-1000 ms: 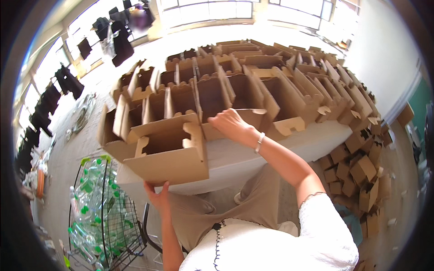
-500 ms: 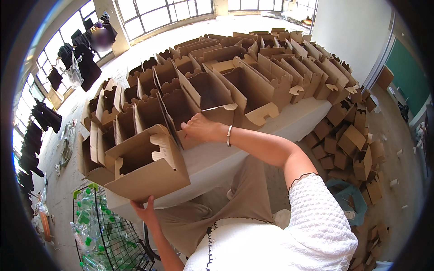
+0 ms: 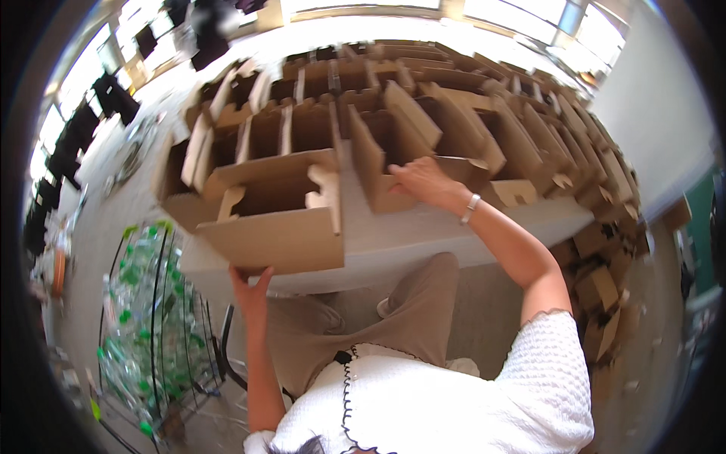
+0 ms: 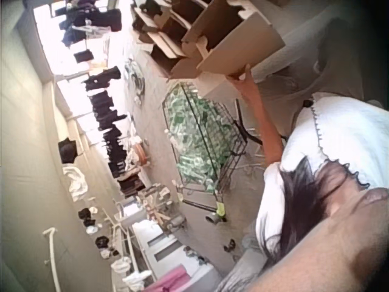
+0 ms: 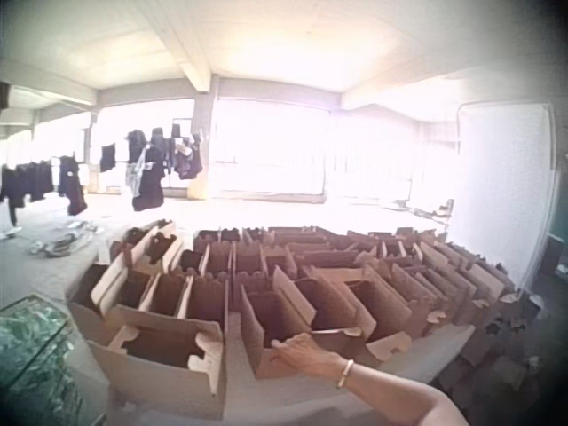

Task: The person places plastic bottles from a shopping cart into cardboard dividers within boxes on a table, occasionally moving boxes aside.

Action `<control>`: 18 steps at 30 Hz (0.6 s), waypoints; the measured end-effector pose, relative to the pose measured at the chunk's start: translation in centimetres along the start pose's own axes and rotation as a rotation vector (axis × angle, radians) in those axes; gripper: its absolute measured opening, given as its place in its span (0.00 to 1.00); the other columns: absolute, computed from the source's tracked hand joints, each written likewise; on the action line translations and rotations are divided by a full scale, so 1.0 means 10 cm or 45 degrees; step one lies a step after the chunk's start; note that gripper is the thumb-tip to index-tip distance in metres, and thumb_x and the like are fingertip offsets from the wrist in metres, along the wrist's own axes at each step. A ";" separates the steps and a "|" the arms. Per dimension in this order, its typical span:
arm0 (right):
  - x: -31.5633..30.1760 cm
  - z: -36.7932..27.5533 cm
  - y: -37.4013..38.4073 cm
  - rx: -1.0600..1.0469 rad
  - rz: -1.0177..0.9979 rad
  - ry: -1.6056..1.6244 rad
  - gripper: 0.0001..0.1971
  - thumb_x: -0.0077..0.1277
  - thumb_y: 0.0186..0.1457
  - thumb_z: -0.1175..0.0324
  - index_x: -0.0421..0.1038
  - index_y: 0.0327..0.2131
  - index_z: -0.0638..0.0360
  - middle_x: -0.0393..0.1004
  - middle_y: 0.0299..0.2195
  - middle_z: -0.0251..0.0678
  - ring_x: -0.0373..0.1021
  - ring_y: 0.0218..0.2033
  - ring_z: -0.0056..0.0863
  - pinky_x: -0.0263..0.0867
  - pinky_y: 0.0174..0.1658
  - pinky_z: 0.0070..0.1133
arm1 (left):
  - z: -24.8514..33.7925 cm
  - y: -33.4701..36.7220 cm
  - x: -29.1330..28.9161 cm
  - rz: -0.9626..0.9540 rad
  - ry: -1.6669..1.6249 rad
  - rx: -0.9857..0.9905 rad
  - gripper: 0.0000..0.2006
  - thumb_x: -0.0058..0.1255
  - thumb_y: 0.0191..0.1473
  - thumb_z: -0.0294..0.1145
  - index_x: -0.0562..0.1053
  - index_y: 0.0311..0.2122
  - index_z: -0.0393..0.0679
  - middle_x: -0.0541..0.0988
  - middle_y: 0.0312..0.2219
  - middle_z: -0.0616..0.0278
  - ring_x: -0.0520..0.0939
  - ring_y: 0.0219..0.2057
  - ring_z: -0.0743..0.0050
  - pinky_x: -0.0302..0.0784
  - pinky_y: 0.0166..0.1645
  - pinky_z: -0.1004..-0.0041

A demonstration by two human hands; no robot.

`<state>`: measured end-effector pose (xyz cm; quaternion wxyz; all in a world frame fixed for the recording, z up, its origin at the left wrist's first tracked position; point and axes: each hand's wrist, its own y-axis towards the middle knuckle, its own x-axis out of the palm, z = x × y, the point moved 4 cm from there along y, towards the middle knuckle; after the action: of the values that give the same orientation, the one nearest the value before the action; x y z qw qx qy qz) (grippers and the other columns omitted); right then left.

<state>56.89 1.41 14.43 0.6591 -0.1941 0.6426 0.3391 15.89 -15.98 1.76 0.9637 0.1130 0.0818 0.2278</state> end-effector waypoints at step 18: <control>-0.86 -1.51 -0.21 0.208 0.625 0.875 0.48 0.72 0.43 0.66 0.58 0.67 0.56 0.62 0.67 0.39 0.56 0.69 0.39 0.52 0.70 0.36 | 0.41 -0.36 0.14 0.198 0.036 -0.056 0.48 0.71 0.47 0.31 0.54 0.69 0.38 0.66 0.63 0.48 0.65 0.65 0.57 0.57 0.70 0.60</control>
<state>48.04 -12.17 20.95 0.3197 -0.0842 0.8767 0.3495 19.49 -19.19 4.63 0.9441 0.0945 0.0812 0.3053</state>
